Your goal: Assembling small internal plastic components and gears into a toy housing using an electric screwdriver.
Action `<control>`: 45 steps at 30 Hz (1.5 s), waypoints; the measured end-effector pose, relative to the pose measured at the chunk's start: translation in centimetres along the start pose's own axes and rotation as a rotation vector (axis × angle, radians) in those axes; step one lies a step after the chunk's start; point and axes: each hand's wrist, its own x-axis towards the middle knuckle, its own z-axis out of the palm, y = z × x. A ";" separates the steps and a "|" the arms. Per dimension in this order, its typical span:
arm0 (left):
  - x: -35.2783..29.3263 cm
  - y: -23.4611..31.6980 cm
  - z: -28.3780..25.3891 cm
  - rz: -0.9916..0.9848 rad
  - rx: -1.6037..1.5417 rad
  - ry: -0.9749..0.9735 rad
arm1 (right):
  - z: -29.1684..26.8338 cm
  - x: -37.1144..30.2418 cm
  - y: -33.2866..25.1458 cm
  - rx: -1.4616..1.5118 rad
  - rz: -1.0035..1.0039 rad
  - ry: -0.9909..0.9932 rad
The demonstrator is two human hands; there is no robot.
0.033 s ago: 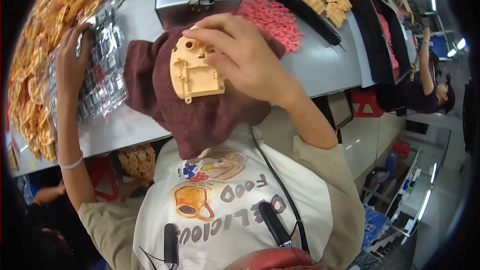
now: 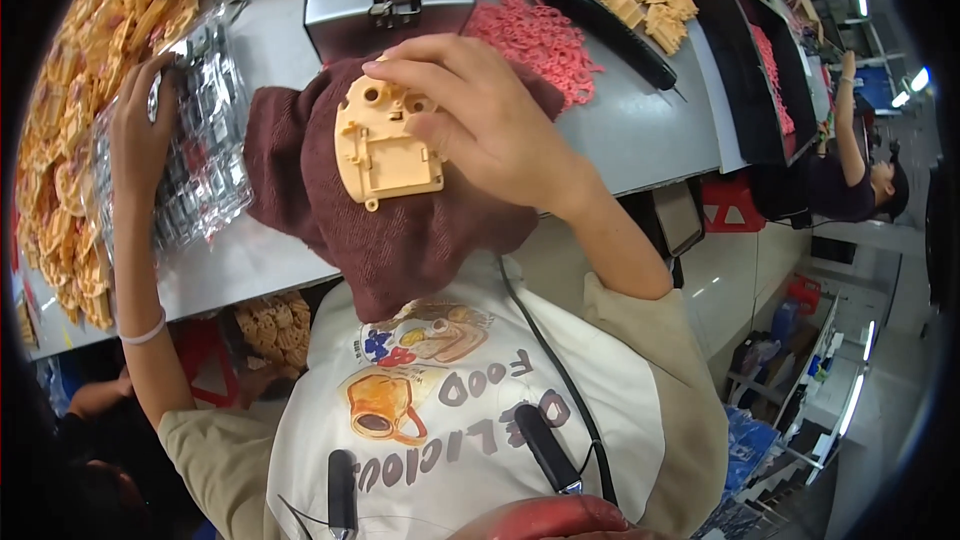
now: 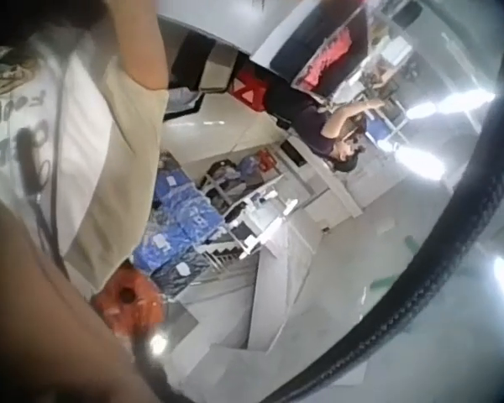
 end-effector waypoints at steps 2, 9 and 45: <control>0.3 0.8 -0.1 -0.012 -0.015 0.024 | -0.2 -0.6 -0.1 0.003 0.012 0.002; 0.7 1.0 0.1 -0.018 -0.086 0.010 | 0.5 -1.8 -0.1 -0.072 0.004 -0.009; 0.0 9.1 -5.2 -0.180 -0.953 -0.165 | 0.2 -2.2 0.1 -0.054 -0.014 0.128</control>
